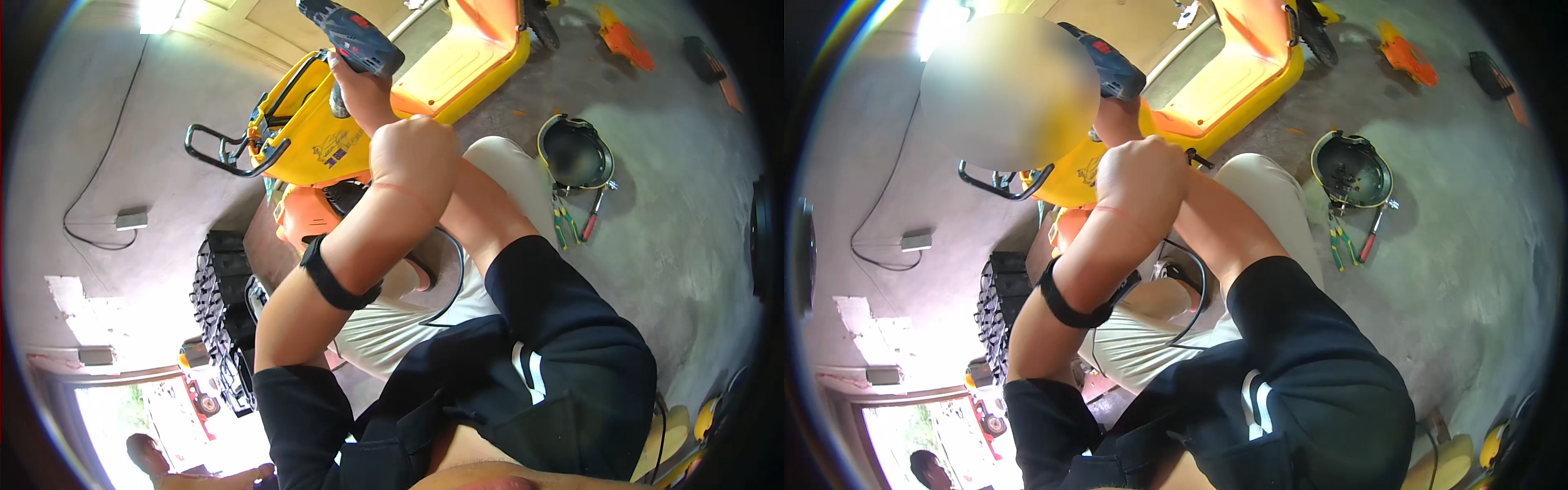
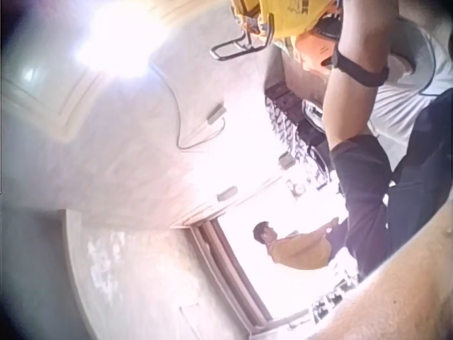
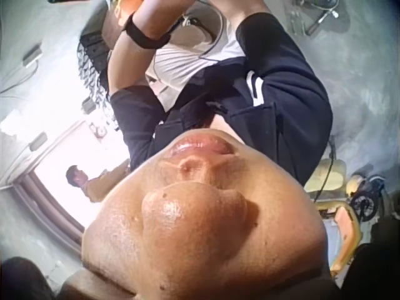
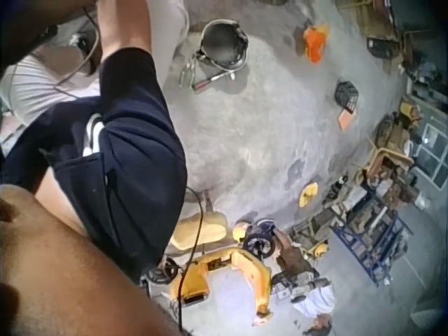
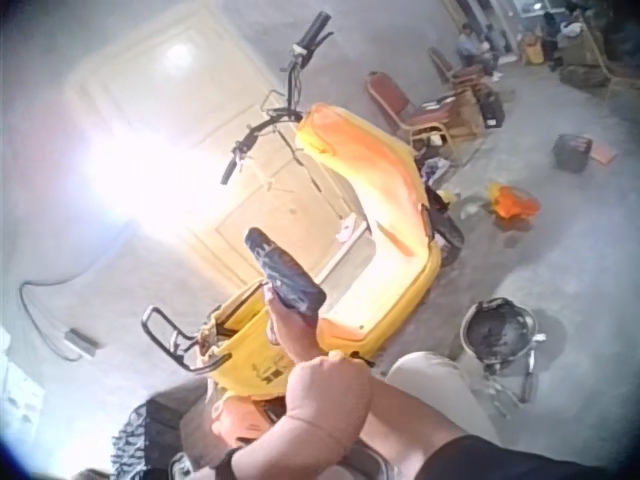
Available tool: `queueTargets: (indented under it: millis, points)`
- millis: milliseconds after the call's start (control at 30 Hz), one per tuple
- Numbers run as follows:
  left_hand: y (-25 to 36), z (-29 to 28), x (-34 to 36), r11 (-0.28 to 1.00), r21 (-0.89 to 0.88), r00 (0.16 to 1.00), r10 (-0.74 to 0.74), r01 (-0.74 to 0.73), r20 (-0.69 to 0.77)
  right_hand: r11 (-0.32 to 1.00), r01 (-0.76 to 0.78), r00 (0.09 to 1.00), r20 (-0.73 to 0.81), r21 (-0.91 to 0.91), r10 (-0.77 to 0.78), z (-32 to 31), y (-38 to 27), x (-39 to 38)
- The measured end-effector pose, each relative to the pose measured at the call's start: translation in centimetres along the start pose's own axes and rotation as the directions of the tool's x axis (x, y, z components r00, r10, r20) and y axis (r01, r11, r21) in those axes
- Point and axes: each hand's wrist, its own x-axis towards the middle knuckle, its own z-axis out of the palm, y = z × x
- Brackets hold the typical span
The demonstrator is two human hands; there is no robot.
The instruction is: The recorder uses a screwdriver and power drill to remove and install panels on a yellow motorcycle.
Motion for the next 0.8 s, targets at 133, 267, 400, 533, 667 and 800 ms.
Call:
queueTargets:
  millis: [133,267,400,533,667,800]
  points:
    - [0.8,0.1,1.3,1.0,0.019,0.986,-0.001,-0.002,0.167,0.987,-0.162,0.987,0.011,0.021,0.162,0.3,-1.0,-1.5]
    - [2.4,0.9,2.1,0.999,-0.006,0.987,-0.037,0.038,0.155,0.993,0.097,0.995,0.029,-0.06,-0.096,0.1,0.0,-1.2]
    - [0.6,1.9,2.9,0.992,-0.126,0.997,0.026,-0.017,0.076,0.991,0.123,0.992,0.046,-0.049,-0.121,-0.3,-0.8,-1.3]
    - [1.3,4.6,4.0,0.969,-0.239,0.997,0.041,-0.055,-0.061,0.996,0.07,0.998,-0.001,-0.061,-0.07,-0.7,-0.1,-0.1]
    - [2.1,2.1,1.7,0.947,-0.303,0.993,0.082,-0.104,-0.086,0.999,0.029,0.998,-0.06,0.041,-0.026,-0.7,0.5,0.5]
    - [-2.6,2.0,-1.1,0.846,-0.494,0.941,0.027,-0.201,-0.336,0.977,-0.176,0.98,0.109,0.12,0.164,-1.4,-0.6,0.5]
